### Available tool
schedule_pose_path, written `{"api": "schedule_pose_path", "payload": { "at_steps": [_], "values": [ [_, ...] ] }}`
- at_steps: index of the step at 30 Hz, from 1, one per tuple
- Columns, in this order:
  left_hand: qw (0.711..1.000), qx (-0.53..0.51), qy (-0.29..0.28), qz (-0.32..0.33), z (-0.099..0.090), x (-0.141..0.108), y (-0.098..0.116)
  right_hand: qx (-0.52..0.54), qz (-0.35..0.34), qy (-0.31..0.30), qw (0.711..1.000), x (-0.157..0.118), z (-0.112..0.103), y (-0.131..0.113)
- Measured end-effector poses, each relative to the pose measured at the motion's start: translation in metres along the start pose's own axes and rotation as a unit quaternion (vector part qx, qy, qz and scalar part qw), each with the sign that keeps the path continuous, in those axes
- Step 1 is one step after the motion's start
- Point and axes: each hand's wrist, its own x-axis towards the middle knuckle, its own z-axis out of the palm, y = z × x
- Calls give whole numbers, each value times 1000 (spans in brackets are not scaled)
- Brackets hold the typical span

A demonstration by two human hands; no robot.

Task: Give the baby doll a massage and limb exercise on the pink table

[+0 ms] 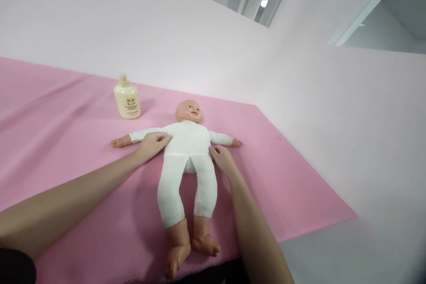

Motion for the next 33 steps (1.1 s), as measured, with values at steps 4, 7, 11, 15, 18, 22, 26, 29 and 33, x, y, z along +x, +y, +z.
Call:
{"api": "schedule_pose_path", "payload": {
  "at_steps": [4,7,11,15,18,22,26,29,33],
  "values": [
    [999,27,-21,42,1,-3,-2,67,-4,-23,997,2,1,0],
    [998,3,-1,58,3,-4,-1,159,11,-60,985,1,0,-2],
    [996,-65,40,46,8,-1,-4,258,57,-110,958,-7,-3,-7],
    [999,-16,-7,30,9,6,-16,319,47,-136,937,-12,-4,-12],
    [998,50,-37,28,9,9,-24,328,41,-146,933,-12,-2,-12],
    [998,46,-31,-5,8,9,-24,339,24,-153,928,-13,-1,-11],
    [999,-17,-1,-31,7,9,-20,352,10,-144,925,-18,-2,-15],
    [997,-66,20,-36,8,12,-21,370,-1,-135,919,-23,-2,-21],
    [989,-127,25,-65,13,14,-25,413,-10,-110,904,-27,3,-26]
  ]
}}
